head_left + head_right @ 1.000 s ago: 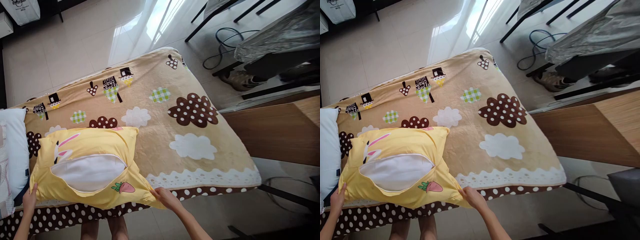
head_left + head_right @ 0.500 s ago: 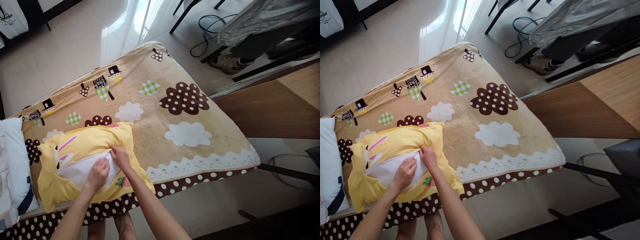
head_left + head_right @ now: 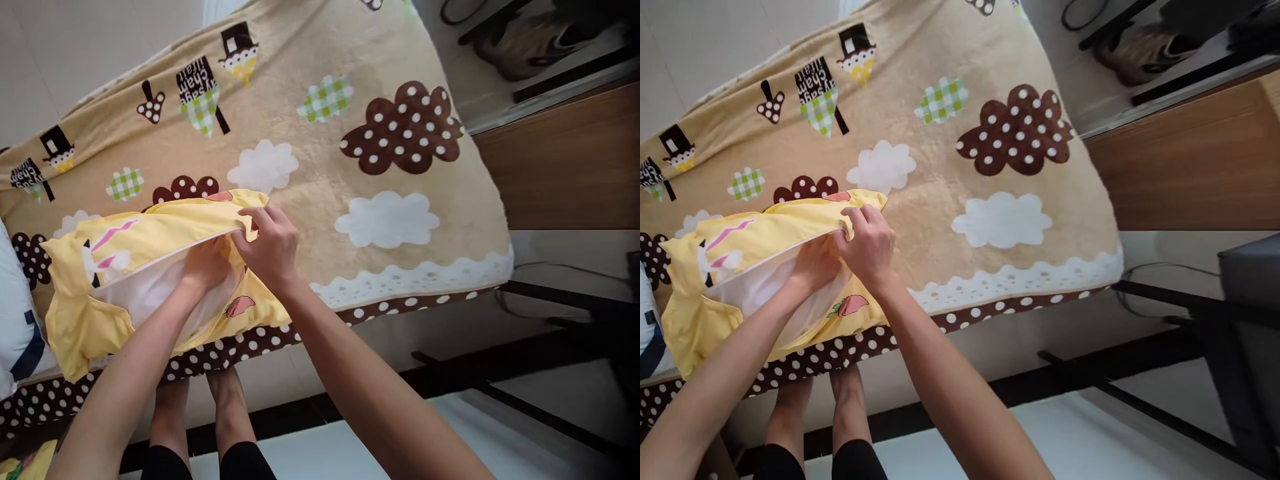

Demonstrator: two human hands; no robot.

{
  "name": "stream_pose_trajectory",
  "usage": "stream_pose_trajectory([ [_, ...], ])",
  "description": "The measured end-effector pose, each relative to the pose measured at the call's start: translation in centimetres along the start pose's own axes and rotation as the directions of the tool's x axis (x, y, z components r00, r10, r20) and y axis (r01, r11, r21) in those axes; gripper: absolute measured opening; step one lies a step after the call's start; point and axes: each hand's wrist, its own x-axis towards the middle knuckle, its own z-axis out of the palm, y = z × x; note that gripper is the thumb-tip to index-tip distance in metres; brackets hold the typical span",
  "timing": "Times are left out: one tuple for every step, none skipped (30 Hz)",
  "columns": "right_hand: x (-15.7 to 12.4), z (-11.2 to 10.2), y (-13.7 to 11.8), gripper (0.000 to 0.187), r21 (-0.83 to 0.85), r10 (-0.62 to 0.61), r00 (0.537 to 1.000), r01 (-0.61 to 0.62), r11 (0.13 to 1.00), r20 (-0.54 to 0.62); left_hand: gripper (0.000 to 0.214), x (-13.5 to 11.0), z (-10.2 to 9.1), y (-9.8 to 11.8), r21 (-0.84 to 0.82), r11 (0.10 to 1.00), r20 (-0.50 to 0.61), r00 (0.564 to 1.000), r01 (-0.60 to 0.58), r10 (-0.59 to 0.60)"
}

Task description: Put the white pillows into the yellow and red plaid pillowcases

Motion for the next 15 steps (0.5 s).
stream_pose_trajectory([
  [0.2,-0.2,-0.1,0.016,0.024,0.014,1.000,-0.014,1.000,-0.008,0.039,0.3,0.1,-0.2,-0.002,1.000,-0.001,1.000,-0.021,0.021],
  [0.3,-0.5,-0.2,0.015,0.053,0.025,1.000,-0.025,0.998,-0.013,0.037,0.3,0.2,-0.5,-0.001,1.000,0.014,0.999,-0.030,0.030],
  [0.5,-0.8,-0.2,0.015,0.083,0.032,0.999,-0.031,0.996,-0.015,0.037,0.1,0.3,-0.9,0.001,1.000,0.037,0.999,-0.028,0.028],
  [0.7,-1.2,-0.1,0.014,0.111,0.033,0.999,-0.032,0.993,-0.012,0.036,-0.3,0.5,-1.3,0.004,1.000,0.060,0.998,-0.030,0.029],
  [0.9,-1.6,0.0,0.014,0.136,0.029,1.000,-0.028,0.990,-0.007,0.035,-0.8,0.5,-1.7,0.005,0.999,0.077,0.996,-0.037,0.036],
  [1.1,-2.0,0.1,0.013,0.160,0.025,1.000,-0.025,0.987,-0.001,0.033,-1.3,0.5,-2.1,0.005,0.999,0.084,0.995,-0.048,0.047],
  [1.2,-2.4,0.2,0.012,0.182,0.028,1.000,-0.028,0.983,0.002,0.031,-1.8,0.3,-2.5,0.003,0.998,0.083,0.995,-0.062,0.062],
  [1.4,-2.7,0.2,0.011,0.203,0.038,0.999,-0.038,0.979,0.000,0.029,-2.2,0.1,-2.8,-0.004,0.997,0.079,0.994,-0.077,0.077],
  [1.5,-3.0,0.2,0.011,0.221,0.054,0.999,-0.050,0.974,-0.008,0.027,-2.5,-0.2,-3.0,-0.018,0.996,0.077,0.993,-0.085,0.086],
  [1.6,-3.2,0.1,0.011,0.238,0.071,0.997,-0.064,0.969,-0.020,0.026,-2.7,-0.5,-3.1,-0.038,0.996,0.077,0.994,-0.081,0.083],
  [1.6,-3.4,0.0,0.011,0.253,0.087,0.996,-0.076,0.964,-0.032,0.028,-2.7,-0.7,-3.2,-0.062,0.996,0.073,0.995,-0.062,0.066],
  [1.6,-3.5,-0.2,0.012,0.267,0.101,0.994,-0.085,0.960,-0.045,0.031,-2.5,-0.9,-3.3,-0.083,0.996,0.061,0.997,-0.031,0.036],
  [1.5,-3.5,-0.4,0.012,0.279,0.111,0.992,-0.092,0.956,-0.055,0.035,-2.2,-0.9,-3.3,-0.096,0.995,0.036,0.999,0.005,-0.001],
  [1.4,-3.6,-0.6,0.012,0.291,0.118,0.991,-0.096,0.952,-0.060,0.038,-1.7,-0.9,-3.2,-0.102,0.994,0.001,0.999,0.044,-0.044],
  [1.3,-3.6,-0.8,0.012,0.304,0.123,0.991,-0.099,0.948,-0.059,0.040,-1.1,-0.8,-3.1,-0.102,0.991,-0.039,0.995,0.083,-0.087],
])
